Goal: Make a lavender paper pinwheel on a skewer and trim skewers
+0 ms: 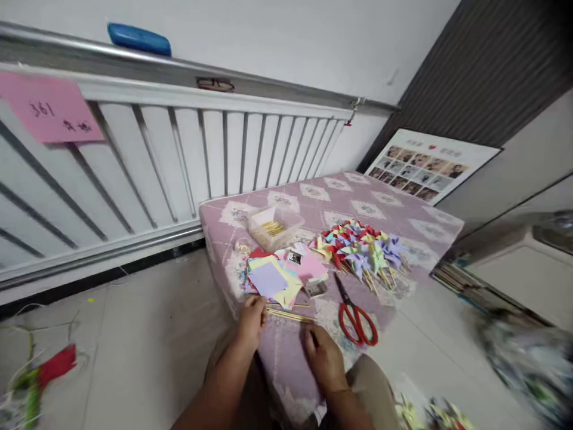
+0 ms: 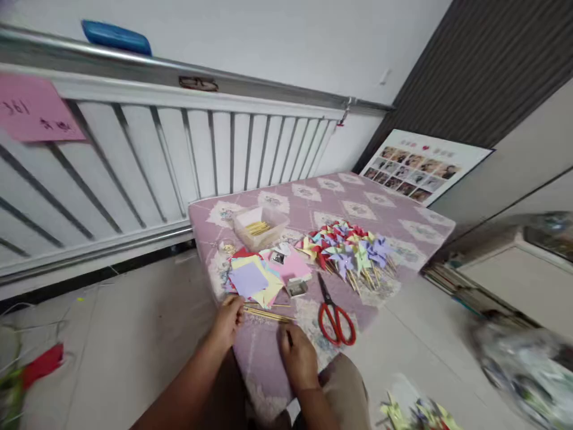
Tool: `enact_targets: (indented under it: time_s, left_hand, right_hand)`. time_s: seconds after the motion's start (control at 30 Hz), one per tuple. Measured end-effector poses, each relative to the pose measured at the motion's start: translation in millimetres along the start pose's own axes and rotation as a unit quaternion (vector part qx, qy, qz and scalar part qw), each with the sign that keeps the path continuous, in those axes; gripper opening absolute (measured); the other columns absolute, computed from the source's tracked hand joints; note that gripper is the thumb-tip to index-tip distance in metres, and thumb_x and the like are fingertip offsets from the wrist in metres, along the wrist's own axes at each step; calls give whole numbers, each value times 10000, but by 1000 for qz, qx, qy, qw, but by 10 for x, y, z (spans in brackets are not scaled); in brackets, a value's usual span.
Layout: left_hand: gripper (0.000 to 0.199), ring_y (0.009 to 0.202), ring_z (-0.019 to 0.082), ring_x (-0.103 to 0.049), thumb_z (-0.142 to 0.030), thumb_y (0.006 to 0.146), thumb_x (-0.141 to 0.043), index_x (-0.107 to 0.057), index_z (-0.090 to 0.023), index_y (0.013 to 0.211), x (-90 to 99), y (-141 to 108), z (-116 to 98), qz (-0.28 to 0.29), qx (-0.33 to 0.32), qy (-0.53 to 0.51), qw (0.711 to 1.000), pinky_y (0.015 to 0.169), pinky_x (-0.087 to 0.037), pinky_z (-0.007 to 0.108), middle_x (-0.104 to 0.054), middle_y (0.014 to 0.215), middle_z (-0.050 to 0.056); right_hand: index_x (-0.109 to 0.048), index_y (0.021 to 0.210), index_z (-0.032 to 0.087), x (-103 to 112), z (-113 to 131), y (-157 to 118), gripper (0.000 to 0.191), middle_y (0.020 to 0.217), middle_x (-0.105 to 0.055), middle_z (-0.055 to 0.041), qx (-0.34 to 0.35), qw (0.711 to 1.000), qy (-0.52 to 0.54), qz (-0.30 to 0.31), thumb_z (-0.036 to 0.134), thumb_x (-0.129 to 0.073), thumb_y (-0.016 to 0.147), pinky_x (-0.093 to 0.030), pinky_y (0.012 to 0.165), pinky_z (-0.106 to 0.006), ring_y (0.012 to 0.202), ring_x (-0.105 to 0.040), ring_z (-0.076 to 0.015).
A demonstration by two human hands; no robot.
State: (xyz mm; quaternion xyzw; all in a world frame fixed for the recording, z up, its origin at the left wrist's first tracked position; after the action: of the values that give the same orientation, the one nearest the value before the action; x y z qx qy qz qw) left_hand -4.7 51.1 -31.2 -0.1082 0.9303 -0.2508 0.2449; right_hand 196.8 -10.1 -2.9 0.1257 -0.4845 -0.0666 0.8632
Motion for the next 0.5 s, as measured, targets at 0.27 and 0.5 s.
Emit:
enact_targets:
  time_s: [0.27, 0.5]
  left_hand:
    - [396, 416, 59, -365, -483, 588, -745, -479, -219, 716, 137, -405, 239, 31, 14, -16, 999, 436, -232, 208, -462, 520, -94]
    - [353, 433, 66, -355, -457, 648, -732, -484, -216, 722, 81, -768, 513, 69, 41, -2, 997, 446, -228, 217, -458, 545, -81]
  right_hand:
    - [-709, 924, 202, 15, 3, -8, 310, 933, -768, -103, -11, 999, 30, -16, 363, -445, 947, -562, 793, -345, 865, -730, -247]
    - [-696, 871, 203, 37, 37, -22, 306, 875, -741, -98, -35, 995, 90, 3, 404, -474, 932, -519, 792, -357, 838, -693, -253]
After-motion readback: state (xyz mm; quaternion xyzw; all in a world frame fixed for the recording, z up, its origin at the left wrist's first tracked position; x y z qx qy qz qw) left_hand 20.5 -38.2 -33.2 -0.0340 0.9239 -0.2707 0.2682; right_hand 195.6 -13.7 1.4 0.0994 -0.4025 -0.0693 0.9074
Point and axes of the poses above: each hand's wrist, its own y-axis towards the middle knuckle, its own x-axis out of the back of the hand, z = x × y, the point moved 6 cm from there along y, towards the middle knuckle
